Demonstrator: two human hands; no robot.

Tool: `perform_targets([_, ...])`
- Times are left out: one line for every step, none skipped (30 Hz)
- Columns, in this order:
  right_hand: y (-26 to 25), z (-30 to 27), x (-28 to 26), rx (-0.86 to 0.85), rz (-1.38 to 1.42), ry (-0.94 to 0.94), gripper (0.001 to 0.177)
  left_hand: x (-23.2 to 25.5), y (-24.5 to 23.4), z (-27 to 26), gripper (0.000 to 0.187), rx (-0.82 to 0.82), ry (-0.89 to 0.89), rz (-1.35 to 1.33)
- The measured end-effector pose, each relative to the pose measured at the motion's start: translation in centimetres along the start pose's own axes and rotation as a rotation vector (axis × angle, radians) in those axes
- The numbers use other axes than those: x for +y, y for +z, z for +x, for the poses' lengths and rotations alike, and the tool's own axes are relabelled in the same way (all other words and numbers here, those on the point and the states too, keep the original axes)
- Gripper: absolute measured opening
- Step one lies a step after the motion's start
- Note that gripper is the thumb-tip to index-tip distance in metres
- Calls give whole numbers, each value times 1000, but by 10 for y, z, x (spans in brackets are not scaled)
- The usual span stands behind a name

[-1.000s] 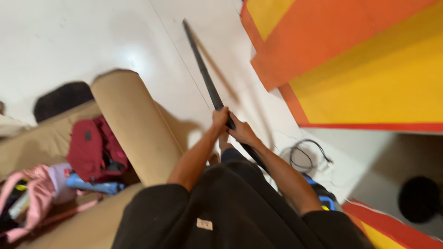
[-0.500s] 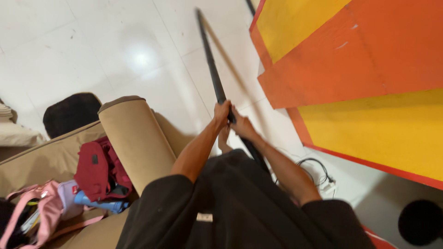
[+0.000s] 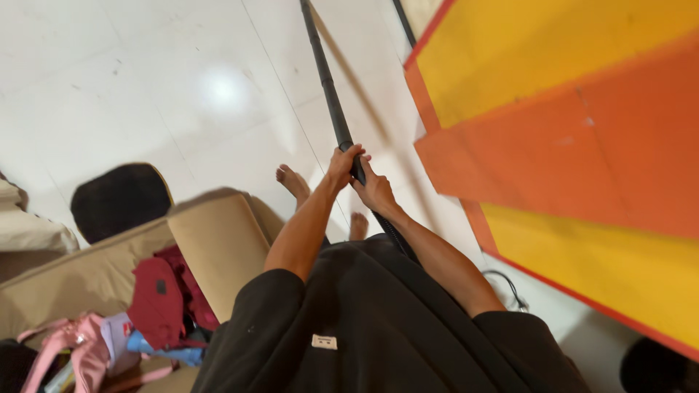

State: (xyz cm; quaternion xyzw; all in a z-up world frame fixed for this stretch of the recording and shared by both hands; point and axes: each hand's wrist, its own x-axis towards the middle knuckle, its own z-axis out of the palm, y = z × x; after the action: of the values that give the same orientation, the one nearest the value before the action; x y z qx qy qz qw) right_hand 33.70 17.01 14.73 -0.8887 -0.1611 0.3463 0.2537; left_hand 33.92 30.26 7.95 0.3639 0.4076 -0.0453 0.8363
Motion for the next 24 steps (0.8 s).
perform_targets([-3,14,-12,3,-1,-6,83,14,-4,9,23,-1,7,0])
perform_targets([-6,29,-22,-13,44,-36,83,27,-8,18,22,9,67,-27])
perform_targets([-4,38,-29,-33,91,-51,83,33,-15,25,21,18,112,-53])
perform_targets([1,51,-39,-34,91,-43,83,45,-23,35,21,17,104,-53])
perform_targets([4,70,-50,61,-5,-95,81,63,-29,52,22,59,86,41])
perform_targets([5,87,-60,155,-102,-147,79,81,-35,67,22,100,68,136])
perform_targets([7,106,-72,166,-102,-152,79,99,-42,82,22,93,78,138])
perform_targets([10,122,-85,140,-68,-108,79,114,-51,95,20,36,70,76])
perform_targets([22,123,-94,95,-31,-50,79,118,-65,98,17,-9,39,12])
perform_targets([31,124,-102,86,-28,-39,79,123,-75,103,17,-5,26,14])
perform_targets([34,140,-113,166,-28,-66,82,139,-78,120,17,-76,42,33])
perform_targets([35,157,-125,245,-27,-93,85,154,-79,137,18,-147,57,52])
perform_targets([31,173,-139,260,-24,-93,85,172,-80,150,18,-159,63,60])
perform_targets([23,189,-153,325,-6,-177,88,190,-79,162,21,-184,106,98])
perform_targets([22,187,-161,365,16,-241,91,191,-84,159,23,-193,121,131])
perform_targets([15,190,-172,354,21,-221,91,198,-87,158,23,-189,99,133])
perform_targets([1,201,-186,187,114,-74,86,214,-89,164,30,-170,96,124])
perform_targets([-8,207,-200,19,207,71,82,227,-91,165,36,-150,93,115])
perform_targets([-17,217,-214,36,207,63,82,245,-88,170,36,-163,106,120])
perform_targets([-21,226,-224,23,209,73,83,258,-88,173,38,-132,94,103])
perform_targets([-24,235,-228,-1,205,86,83,269,-87,174,41,-94,75,78])
perform_targets([-26,254,-231,5,201,81,83,287,-84,183,41,-99,82,75])
perform_targets([-21,271,-231,109,97,-45,81,301,-87,187,50,-86,53,131])
perform_targets([-17,285,-229,211,-7,-173,79,312,-89,190,59,-74,23,188])
